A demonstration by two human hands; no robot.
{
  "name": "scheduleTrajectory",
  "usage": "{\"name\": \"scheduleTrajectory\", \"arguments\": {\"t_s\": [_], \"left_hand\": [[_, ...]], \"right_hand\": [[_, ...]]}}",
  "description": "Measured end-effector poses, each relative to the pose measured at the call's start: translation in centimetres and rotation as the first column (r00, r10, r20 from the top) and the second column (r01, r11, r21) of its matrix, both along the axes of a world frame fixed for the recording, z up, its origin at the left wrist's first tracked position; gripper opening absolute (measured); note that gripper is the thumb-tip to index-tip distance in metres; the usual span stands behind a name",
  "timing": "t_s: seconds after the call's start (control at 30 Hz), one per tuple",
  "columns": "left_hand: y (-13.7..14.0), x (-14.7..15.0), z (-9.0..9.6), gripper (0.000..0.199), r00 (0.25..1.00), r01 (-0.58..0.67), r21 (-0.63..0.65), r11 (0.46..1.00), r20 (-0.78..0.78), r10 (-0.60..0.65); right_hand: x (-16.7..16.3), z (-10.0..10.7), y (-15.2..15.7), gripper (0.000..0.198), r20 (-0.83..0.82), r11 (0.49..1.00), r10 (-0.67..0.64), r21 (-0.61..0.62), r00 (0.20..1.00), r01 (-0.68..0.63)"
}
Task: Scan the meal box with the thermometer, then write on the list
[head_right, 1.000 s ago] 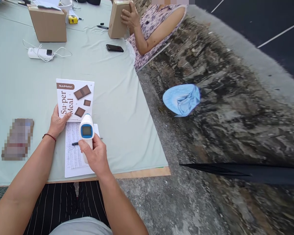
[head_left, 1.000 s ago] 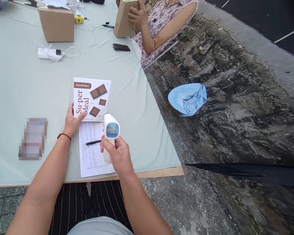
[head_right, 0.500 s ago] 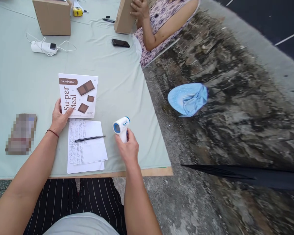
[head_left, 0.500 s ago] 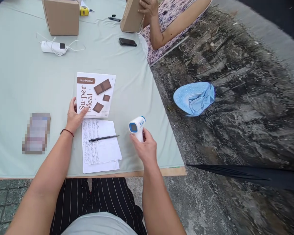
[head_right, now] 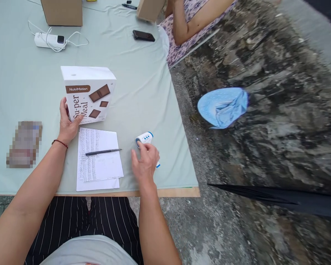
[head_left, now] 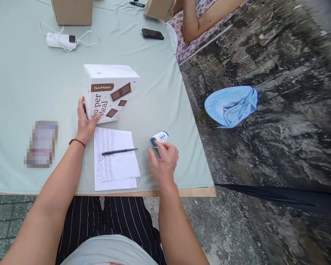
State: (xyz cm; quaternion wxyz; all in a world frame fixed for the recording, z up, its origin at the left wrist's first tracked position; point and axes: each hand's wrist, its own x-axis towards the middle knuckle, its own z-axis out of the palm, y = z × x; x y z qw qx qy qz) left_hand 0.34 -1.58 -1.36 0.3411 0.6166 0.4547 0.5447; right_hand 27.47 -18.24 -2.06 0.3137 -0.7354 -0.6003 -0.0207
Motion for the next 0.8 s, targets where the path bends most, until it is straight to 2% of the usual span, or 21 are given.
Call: {"name": "scheduleTrajectory", "arguments": {"t_s": [0.07,0.13,0.3,0.47,0.57,0.67,0.73,0.8], "left_hand": [[0.1,0.1,-0.1,0.093,1.000,-0.003,0.015,1.000,-0.028,0.003],[0.1,0.0,-0.2,0.090,0.999,-0.004,0.029,1.000,-0.050,0.006],[-0.3,-0.3,-0.3,0.081,0.992,-0.040,0.046,0.998,-0.115,0.045],[-0.5,-0.6,-0.3,0.075,0.972,-0.119,0.010,0.993,-0.201,0.119],[-0.3,-0.6,-0.6,0.069,0.968,-0.140,0.009,0.990,-0.210,0.139],[-0.1,-0.5,-1.1,0.069,0.968,-0.194,-0.050,0.980,-0.171,0.183],[-0.2,-0.5,-1.3,0.069,0.963,-0.253,-0.117,0.960,-0.130,0.238],[-0.8,-0.5,-1.2,0.064,0.953,-0.299,-0.162,0.940,-0.103,0.286]], "right_hand": [[-1.7,0.1,-0.1,0.030,-0.024,0.985,0.172,-0.026,0.985,-0.173],[-3.0,0.2,0.0,0.028,-0.028,0.960,0.270,-0.064,0.962,-0.272],[-3.6,0.0,0.4,0.027,0.029,0.933,0.347,-0.114,0.937,-0.342],[-3.2,0.2,0.6,0.021,0.057,0.923,0.368,-0.140,0.928,-0.358],[-3.3,0.7,0.6,0.018,0.016,0.918,0.378,-0.138,0.926,-0.372],[-3.5,1.1,0.3,0.017,-0.108,0.938,0.332,-0.070,0.937,-0.340],[-3.8,1.4,-0.1,0.016,-0.243,0.967,0.247,-0.007,0.938,-0.256],[-4.4,1.7,-0.6,0.016,-0.413,0.987,0.157,0.033,0.897,-0.158]]}}
